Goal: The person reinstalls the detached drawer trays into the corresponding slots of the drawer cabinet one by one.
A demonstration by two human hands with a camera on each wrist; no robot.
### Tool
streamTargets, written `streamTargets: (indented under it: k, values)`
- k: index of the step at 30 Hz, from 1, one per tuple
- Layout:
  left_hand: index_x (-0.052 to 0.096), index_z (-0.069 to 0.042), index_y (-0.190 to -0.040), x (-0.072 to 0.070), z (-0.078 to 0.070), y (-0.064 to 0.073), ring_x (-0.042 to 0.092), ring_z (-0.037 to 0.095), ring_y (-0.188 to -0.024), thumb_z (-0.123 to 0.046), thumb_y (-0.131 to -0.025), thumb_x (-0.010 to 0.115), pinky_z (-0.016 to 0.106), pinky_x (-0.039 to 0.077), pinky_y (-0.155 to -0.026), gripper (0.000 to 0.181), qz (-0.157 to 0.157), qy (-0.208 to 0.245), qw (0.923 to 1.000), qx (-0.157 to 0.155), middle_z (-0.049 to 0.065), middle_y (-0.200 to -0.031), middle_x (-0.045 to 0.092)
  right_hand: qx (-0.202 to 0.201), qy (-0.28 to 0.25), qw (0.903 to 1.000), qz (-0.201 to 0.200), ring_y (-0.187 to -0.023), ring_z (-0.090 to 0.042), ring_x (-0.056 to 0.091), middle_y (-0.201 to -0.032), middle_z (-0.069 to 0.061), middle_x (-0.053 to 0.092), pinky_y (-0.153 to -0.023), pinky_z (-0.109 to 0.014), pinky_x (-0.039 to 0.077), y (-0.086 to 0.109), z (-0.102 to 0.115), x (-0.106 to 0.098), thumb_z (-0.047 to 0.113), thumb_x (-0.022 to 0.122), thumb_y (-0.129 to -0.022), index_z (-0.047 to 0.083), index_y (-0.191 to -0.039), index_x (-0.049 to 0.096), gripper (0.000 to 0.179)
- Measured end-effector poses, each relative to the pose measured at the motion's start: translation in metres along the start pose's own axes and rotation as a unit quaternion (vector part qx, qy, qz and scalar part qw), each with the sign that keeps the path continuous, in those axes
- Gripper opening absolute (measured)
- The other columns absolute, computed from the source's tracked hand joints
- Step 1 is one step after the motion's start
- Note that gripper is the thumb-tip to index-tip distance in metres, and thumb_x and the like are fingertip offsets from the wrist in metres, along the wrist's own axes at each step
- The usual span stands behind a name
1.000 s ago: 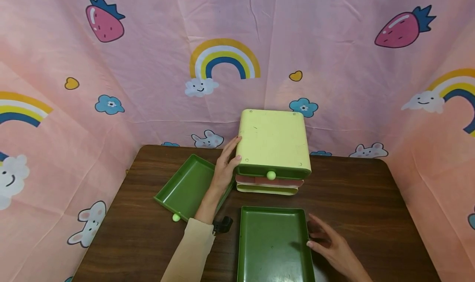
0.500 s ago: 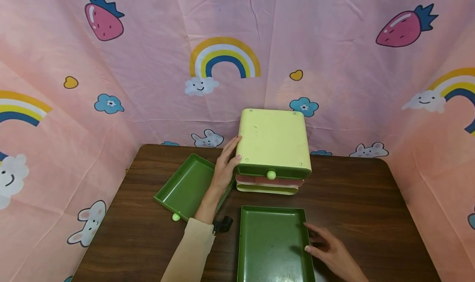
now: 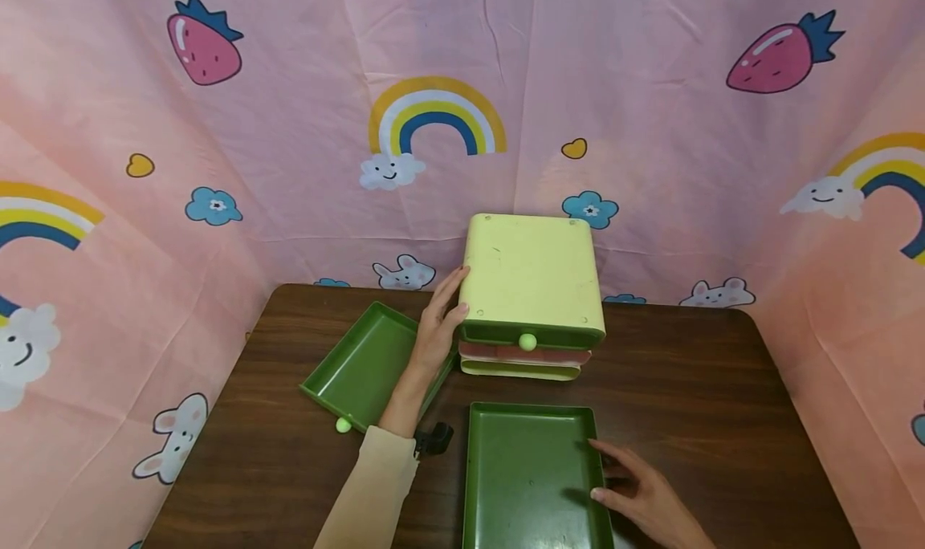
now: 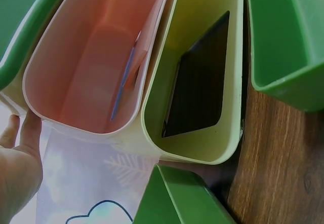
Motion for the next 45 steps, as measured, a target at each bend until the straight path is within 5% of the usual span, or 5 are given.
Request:
streamTargets:
  k: [11, 17, 30, 38, 45]
  values:
    - [0.038, -0.001, -0.152, -0.0002, 0.0005, -0.0003, 0.022, 0.026, -0.149, -0.009, -0.102, 0.049, 0.051, 0.022, -0.116, 0.051, 0.001, 0.004, 1.0, 0.006, 0.017, -0.16, 0.027, -0.003, 0.027, 0.999, 0.035, -0.112, -0.04, 0.059, -0.152, -0.032, 0.029, -0.079, -0.045, 0.054, -0.0006, -0.0016, 0.0014, 0.027, 0.081, -0.084, 0.016, -0.156, 0.031, 0.088]
    - [0.039, -0.001, -0.151, 0.0002, 0.0, 0.0001, 0.023, 0.025, -0.148, -0.01, -0.102, 0.049, 0.05, 0.023, -0.117, 0.051, 0.0, 0.003, 1.0, 0.008, 0.017, -0.159, 0.027, 0.01, 0.038, 0.9987, 0.032, -0.132, -0.057, 0.035, -0.157, -0.029, 0.025, -0.086, -0.061, 0.048, -0.0031, -0.0041, 0.0016, 0.028, 0.084, -0.08, 0.021, -0.156, 0.032, 0.092]
    - [0.04, -0.002, -0.152, 0.0005, -0.0002, 0.0018, 0.022, 0.024, -0.148, -0.01, -0.101, 0.049, 0.05, 0.023, -0.116, 0.052, -0.006, 0.01, 0.9999, -0.001, 0.015, -0.16, 0.027, -0.032, 0.032, 0.9983, 0.037, -0.134, -0.059, 0.028, -0.157, -0.03, 0.022, -0.084, -0.052, 0.052, -0.0037, -0.0052, 0.0014, 0.024, 0.083, -0.081, 0.017, -0.156, 0.031, 0.092]
    - [0.039, -0.003, -0.152, 0.0003, -0.0001, 0.0012, 0.022, 0.024, -0.149, -0.01, -0.102, 0.049, 0.049, 0.023, -0.116, 0.052, -0.005, 0.015, 0.9999, -0.005, 0.015, -0.16, 0.027, 0.0, 0.018, 0.9981, 0.059, -0.14, -0.059, 0.012, -0.16, -0.028, 0.016, -0.095, -0.069, 0.038, -0.0047, -0.005, -0.0002, 0.022, 0.081, -0.083, 0.021, -0.158, 0.027, 0.093]
    - [0.038, -0.002, -0.152, 0.0, 0.0007, 0.0005, 0.021, 0.026, -0.149, -0.009, -0.102, 0.049, 0.05, 0.023, -0.116, 0.052, -0.002, 0.018, 0.9998, -0.007, 0.016, -0.16, 0.026, -0.004, 0.017, 0.998, 0.06, -0.141, -0.058, 0.01, -0.161, -0.027, 0.015, -0.096, -0.07, 0.035, -0.0035, -0.0043, 0.0, 0.018, 0.079, -0.084, 0.021, -0.159, 0.025, 0.092]
Point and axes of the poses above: each hand's wrist, its own y-axis away from the middle knuckle, its own x-axis out of the palm, z = x × y, the point moved 3 cm from there along -y, towards the middle knuckle
